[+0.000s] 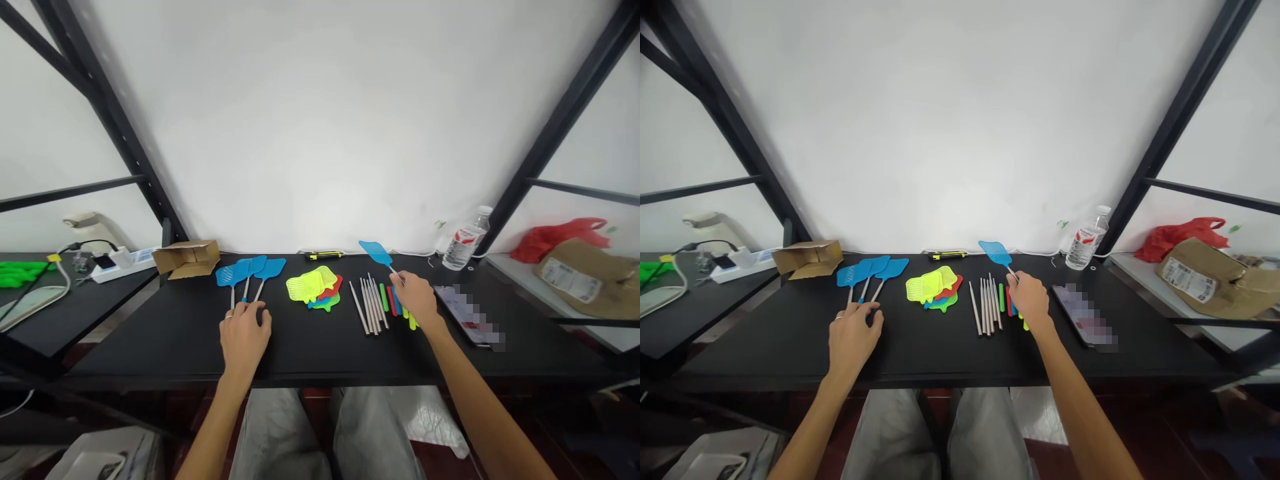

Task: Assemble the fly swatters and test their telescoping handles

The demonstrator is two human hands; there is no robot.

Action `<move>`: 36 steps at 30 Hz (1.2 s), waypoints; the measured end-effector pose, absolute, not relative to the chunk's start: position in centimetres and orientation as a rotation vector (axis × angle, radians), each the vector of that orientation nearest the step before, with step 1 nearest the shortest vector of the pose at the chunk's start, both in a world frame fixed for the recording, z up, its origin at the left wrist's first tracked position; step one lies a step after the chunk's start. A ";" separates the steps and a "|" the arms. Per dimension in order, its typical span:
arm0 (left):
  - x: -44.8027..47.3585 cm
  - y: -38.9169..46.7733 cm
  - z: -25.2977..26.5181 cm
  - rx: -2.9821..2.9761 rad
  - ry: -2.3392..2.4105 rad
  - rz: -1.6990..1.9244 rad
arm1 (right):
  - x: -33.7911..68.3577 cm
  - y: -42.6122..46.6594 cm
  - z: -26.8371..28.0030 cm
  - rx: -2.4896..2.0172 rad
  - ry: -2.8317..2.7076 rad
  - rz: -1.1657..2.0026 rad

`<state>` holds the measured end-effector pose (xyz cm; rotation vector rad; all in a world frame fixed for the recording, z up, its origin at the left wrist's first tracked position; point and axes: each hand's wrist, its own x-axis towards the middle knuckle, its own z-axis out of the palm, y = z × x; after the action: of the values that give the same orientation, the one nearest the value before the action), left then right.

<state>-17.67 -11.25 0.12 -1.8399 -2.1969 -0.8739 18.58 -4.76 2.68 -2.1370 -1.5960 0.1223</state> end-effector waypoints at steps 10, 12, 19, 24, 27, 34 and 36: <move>-8.0 -10.5 1.4 -2.240 -2.153 -2.552 | 5.1 -13.1 0.8 -1.156 -1.645 1.197; -7.9 -10.6 1.0 -2.191 -2.099 -2.614 | 4.1 -13.1 0.6 -1.099 -1.593 1.232; -7.9 -8.7 -0.5 -1.847 -2.211 -2.649 | 2.2 -11.1 -0.1 -1.040 -1.327 1.397; -9.5 -5.3 0.6 -1.356 -2.522 -2.078 | 3.1 -11.6 -0.5 -1.305 -1.600 0.814; -10.7 -4.3 1.7 -1.693 -2.560 -1.650 | 4.8 -10.6 0.1 -1.490 -1.721 0.476; -10.5 -5.4 1.5 -1.876 -2.661 -0.846 | 6.5 -5.6 1.1 -2.063 -1.859 0.025; -11.2 -5.8 1.5 -1.863 -2.629 -0.762 | 6.3 -5.1 0.7 -2.080 -1.903 -0.028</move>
<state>-11.22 -5.81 1.46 -1.8625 -2.6286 -0.7620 6.34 -5.15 0.70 -2.0797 -1.9034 -0.0283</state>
